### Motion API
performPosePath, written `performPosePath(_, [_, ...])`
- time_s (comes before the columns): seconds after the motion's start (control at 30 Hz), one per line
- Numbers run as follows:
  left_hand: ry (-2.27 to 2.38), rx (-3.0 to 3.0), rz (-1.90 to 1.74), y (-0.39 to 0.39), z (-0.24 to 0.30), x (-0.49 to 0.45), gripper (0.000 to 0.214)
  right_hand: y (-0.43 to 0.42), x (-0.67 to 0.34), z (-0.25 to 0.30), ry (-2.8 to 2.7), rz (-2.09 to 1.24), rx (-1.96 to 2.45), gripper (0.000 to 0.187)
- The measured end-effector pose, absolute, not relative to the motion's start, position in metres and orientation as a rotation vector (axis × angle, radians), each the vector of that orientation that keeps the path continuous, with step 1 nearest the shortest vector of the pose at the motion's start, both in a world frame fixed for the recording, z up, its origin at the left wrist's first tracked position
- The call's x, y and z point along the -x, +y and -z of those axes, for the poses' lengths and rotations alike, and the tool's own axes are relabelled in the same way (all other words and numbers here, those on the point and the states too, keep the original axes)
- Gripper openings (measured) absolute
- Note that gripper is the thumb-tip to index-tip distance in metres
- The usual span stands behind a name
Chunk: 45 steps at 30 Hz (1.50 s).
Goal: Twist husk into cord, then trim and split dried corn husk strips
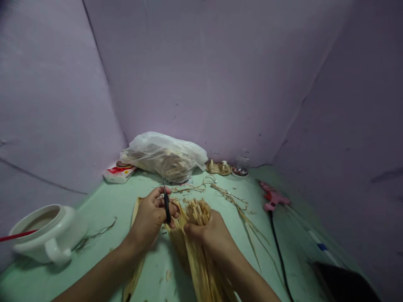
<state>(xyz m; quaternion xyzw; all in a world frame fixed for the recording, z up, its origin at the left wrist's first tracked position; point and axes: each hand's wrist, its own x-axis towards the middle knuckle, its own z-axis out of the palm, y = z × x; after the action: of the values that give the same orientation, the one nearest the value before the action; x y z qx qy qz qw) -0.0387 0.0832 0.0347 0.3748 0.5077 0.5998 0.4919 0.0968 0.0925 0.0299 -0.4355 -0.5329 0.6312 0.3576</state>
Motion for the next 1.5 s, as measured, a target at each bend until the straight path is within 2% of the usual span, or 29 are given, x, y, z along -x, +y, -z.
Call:
performPosePath(0.1, [1.271, -0.968, -1.338, 0.085, -0.037, 0.047, 0.04, 0.098, -0.106, -0.03, -1.36, -1.586, 1.179, 0.021])
performPosePath(0.27, [1.137, -1.225, -0.995, 0.089, -0.04, 0.068, 0.036, 0.116, -0.131, -0.032, -1.216, -1.456, 1.323, 0.033])
performPosePath(0.47, [1.069, -1.425, -0.672, 0.089, -0.025, 0.07, 0.037, 0.125, -0.145, -0.034, -1.222, -1.313, 1.374, 0.029])
performPosePath(0.7, [1.177, -1.504, -0.707, 0.09, -0.02, 0.067, 0.024, 0.111, -0.127, -0.04, -1.517, -1.032, 1.369, 0.007])
performPosePath(0.93, [1.156, -1.412, -0.661, 0.092, -0.034, 0.068, 0.035, 0.107, -0.126, -0.038, -1.627, -1.021, 1.356, 0.012])
performPosePath(1.37, [1.17, -1.449, -0.618, 0.09, -0.039, 0.069, 0.031, 0.104, -0.13, -0.043, -1.757, -1.029, 1.241, 0.014])
performPosePath(1.5, [1.191, -1.341, -0.6, 0.088, -0.04, 0.066, 0.039, 0.106, -0.132, -0.047, -1.769, -1.02, 1.261, 0.016])
